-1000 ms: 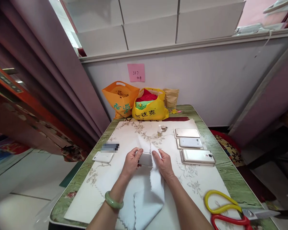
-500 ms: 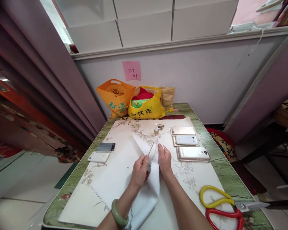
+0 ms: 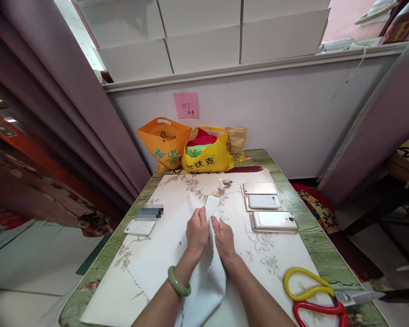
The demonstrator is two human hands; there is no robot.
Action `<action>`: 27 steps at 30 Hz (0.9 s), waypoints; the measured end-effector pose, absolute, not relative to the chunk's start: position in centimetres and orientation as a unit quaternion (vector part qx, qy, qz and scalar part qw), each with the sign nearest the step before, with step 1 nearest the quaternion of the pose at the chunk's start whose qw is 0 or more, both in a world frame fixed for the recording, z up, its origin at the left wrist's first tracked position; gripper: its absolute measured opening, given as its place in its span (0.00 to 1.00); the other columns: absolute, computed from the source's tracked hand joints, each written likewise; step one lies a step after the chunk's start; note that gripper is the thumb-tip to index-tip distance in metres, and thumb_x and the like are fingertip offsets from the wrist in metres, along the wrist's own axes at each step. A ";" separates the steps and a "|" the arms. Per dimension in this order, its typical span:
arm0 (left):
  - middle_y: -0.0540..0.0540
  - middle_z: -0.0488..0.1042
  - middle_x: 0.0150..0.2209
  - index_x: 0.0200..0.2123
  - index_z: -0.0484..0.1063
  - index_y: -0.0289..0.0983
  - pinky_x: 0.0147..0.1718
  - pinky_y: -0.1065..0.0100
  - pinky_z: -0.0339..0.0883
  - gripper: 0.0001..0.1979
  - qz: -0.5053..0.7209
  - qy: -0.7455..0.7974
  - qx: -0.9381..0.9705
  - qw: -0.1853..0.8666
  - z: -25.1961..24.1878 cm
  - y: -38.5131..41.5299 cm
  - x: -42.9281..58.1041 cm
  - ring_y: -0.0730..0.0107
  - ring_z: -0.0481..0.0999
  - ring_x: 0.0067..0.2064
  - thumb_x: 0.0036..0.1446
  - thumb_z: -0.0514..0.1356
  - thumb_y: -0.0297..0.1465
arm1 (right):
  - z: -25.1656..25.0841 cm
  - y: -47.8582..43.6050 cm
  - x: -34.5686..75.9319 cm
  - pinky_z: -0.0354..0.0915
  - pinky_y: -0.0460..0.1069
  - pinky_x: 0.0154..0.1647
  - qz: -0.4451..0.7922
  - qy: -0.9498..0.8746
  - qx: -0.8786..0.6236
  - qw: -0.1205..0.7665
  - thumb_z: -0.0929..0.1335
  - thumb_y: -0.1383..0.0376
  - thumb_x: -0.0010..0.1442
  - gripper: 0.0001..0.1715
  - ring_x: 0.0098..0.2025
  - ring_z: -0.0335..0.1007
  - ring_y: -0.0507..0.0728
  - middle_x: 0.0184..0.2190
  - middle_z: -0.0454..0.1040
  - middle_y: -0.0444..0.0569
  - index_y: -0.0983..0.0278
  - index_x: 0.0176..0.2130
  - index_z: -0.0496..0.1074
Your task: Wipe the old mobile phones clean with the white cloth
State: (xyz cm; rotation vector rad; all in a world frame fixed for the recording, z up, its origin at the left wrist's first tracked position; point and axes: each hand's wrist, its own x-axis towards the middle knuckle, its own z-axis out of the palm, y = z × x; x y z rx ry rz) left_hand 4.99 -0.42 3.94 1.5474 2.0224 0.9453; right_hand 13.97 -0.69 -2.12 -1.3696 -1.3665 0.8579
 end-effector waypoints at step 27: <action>0.54 0.60 0.23 0.28 0.58 0.40 0.22 0.72 0.60 0.19 0.491 0.626 0.455 0.400 -0.2 -3.7 4.2 0.73 0.63 0.24 0.62 0.47 0.48 | -1.0 1.0 17.5 0.66 0.50 0.44 0.385 -0.191 -0.600 0.674 0.57 0.43 0.62 0.36 0.46 0.71 0.60 0.42 0.77 0.52 0.69 0.47 0.73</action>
